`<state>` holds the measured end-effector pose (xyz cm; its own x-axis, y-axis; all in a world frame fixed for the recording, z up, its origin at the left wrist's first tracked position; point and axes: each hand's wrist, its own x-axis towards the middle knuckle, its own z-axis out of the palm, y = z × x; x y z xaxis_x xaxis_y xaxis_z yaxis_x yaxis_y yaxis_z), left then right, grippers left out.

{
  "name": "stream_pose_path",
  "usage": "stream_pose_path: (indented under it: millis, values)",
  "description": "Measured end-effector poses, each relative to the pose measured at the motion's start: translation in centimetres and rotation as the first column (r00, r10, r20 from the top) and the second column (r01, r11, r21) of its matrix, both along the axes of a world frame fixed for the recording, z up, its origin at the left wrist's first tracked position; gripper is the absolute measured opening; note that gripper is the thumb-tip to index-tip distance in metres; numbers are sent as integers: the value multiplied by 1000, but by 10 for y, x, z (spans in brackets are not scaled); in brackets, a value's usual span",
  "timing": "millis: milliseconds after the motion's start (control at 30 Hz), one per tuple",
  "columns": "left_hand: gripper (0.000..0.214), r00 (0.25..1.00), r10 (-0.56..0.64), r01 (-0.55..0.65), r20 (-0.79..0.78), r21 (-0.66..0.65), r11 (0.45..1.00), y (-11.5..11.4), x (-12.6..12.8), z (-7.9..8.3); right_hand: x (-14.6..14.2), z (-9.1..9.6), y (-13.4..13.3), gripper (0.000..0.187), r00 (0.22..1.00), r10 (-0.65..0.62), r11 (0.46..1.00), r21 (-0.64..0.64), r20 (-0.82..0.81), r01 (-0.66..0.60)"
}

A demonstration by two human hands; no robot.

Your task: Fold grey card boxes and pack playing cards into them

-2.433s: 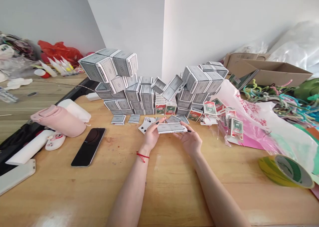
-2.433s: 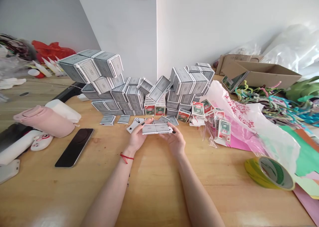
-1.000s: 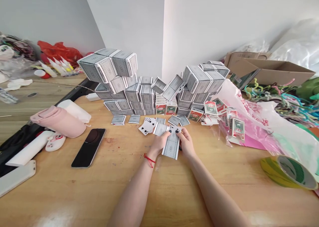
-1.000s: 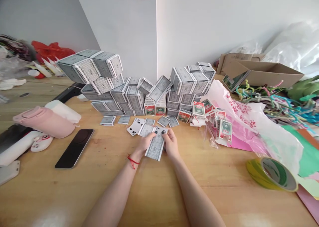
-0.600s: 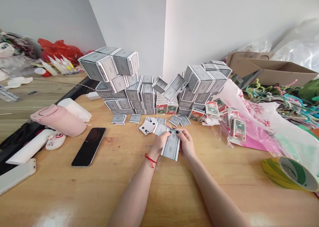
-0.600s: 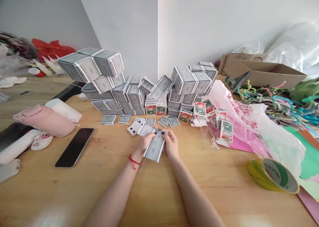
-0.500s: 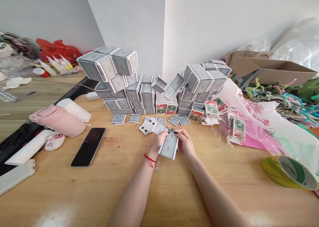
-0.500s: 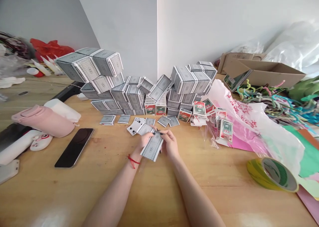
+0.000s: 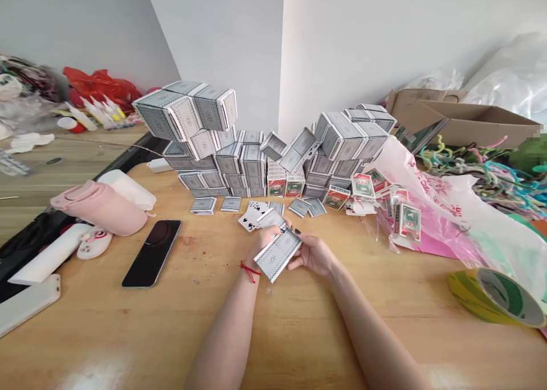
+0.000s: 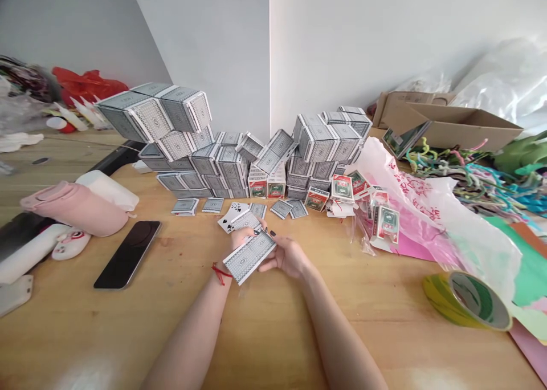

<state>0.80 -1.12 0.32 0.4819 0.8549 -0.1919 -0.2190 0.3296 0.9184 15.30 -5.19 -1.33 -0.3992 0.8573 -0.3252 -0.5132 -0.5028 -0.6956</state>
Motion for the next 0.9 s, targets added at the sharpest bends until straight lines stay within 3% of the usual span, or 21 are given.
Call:
stream_pose_path:
  millis: [200,433,567,767,900]
  values:
    - [13,989,-26,26,145,5,1000,-4,-2,5,-1,0,-2,20,997,67,997,37,-33,-66]
    - [22,992,-99,103,-72,45,994,3,-7,6,-1,0,1,30,991,-67,988,145,115,50]
    - [35,974,-224,226,35,-93,970,11,-12,5,-1,-1,2,32,956,-160,969,222,246,106]
    - [39,962,-241,232,-131,-83,969,17,-14,5,-3,-5,3,30,842,-245,945,311,481,97]
    - [37,966,-233,228,-116,-52,972,17,-11,3,-3,-5,2,32,831,-223,945,323,510,55]
